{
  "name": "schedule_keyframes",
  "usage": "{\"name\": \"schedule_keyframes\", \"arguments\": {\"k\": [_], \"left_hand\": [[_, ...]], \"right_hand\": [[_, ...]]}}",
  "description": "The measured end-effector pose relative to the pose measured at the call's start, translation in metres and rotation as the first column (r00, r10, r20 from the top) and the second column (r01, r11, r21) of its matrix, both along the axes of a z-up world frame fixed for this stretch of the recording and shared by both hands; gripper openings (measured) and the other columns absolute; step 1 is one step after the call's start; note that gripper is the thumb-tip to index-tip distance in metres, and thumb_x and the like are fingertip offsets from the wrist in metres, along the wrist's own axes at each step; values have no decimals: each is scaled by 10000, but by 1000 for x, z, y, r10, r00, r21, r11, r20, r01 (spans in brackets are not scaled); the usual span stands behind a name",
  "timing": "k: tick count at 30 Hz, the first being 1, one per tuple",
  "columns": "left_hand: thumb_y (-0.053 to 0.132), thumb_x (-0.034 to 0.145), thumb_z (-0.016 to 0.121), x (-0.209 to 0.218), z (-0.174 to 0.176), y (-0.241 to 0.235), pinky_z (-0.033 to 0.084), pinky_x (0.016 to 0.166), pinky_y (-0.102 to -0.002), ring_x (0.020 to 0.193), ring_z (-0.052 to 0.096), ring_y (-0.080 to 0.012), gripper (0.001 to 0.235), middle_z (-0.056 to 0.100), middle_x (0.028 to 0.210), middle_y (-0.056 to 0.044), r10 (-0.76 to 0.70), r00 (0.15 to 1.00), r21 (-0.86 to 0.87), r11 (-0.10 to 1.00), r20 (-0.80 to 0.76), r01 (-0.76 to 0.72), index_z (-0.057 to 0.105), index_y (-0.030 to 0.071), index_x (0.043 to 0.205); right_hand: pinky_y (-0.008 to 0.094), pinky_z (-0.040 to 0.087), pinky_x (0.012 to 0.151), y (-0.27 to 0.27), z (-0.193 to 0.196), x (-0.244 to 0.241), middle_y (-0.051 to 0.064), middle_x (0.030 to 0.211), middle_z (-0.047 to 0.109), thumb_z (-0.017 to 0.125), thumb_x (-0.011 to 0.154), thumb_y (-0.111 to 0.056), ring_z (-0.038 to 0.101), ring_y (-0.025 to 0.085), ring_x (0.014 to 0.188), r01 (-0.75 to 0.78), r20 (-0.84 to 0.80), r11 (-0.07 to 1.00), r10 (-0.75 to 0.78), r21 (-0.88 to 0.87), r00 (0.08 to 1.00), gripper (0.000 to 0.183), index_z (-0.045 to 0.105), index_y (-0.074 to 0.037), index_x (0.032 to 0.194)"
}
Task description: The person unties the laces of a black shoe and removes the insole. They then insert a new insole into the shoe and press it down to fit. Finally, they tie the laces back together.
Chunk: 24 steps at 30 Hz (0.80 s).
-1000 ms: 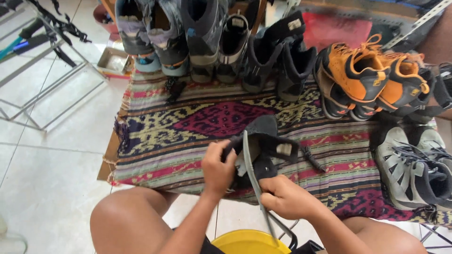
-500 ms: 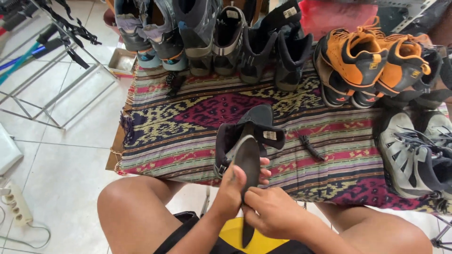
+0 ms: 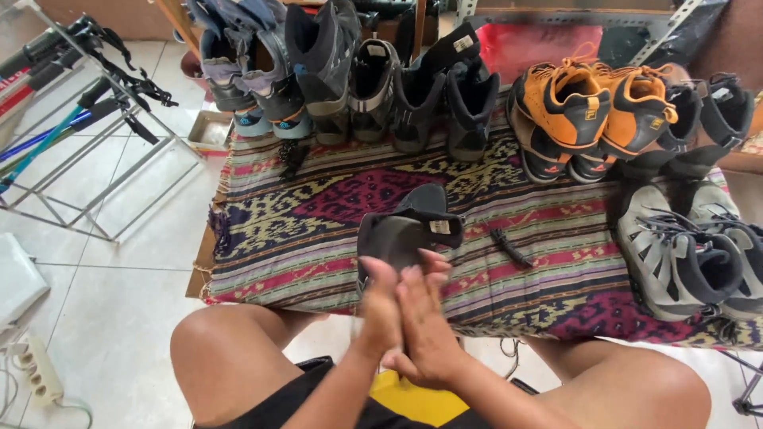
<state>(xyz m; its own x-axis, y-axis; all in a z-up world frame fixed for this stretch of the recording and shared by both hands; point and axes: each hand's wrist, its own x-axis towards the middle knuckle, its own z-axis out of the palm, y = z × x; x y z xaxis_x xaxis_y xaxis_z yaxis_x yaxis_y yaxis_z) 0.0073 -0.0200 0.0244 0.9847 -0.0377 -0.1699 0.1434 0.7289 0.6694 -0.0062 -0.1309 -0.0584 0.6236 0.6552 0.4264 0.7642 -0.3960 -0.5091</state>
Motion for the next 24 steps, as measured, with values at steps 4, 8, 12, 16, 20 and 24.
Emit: {"name": "schedule_keyframes", "arguments": {"k": [4,8,12,16,20,24], "left_hand": [[703,841,411,9,-8,53,532,875,-418,938,633,-295,834,653,1040,-190,258,963,-150,958,79,-244,601,-68,1098],[727,818,390,4,17,67,501,960,-525,1059,622,-348,912,630,1169,-226,238,970,-230,948,56,-219,570,-75,1212],[645,882,273,-8,13,61,442,987,-388,1148,573,-320,862,612,1253,-242,68,964,-162,980,-258,-112,518,-22,1370],[380,835,544,-15,-4,66,545,821,-506,926,646,-417,677,651,1126,-353,67,966,-25,997,-249,-75,571,-155,1249],[58,807,678,-5,25,93,575,724,-336,766,670,-202,103,711,845,-100,534,845,647,654,-27,-392,652,36,904],[82,1056,435,-13,48,104,333,1238,-418,1440,366,-362,462,372,1506,-254,507,466,556,-32,725,-830,260,-69,1456]], "right_hand": [[452,242,1130,-25,-35,-12,256,1604,-25,520,890,-677,141,372,1493,-361,-451,900,224,-244,864,1043,-19,-61,1535],[414,458,759,-20,-2,4,45,1055,554,603,740,-601,540,233,985,-38,-723,996,-35,-85,690,539,491,-198,1080],[262,482,758,-9,51,21,43,1194,595,544,749,-810,571,92,978,-41,-776,783,621,621,107,1068,424,5,1429],[545,560,878,11,55,8,147,1322,541,366,686,-819,621,330,1129,220,-666,672,738,707,-112,1143,207,-63,1529],[411,545,648,19,50,6,255,1061,633,414,889,-507,635,305,672,348,-833,815,534,463,-143,644,483,12,1263],[403,547,611,38,63,7,261,1056,681,393,933,-445,615,306,682,669,-909,731,358,130,-214,583,513,42,1230]]}}
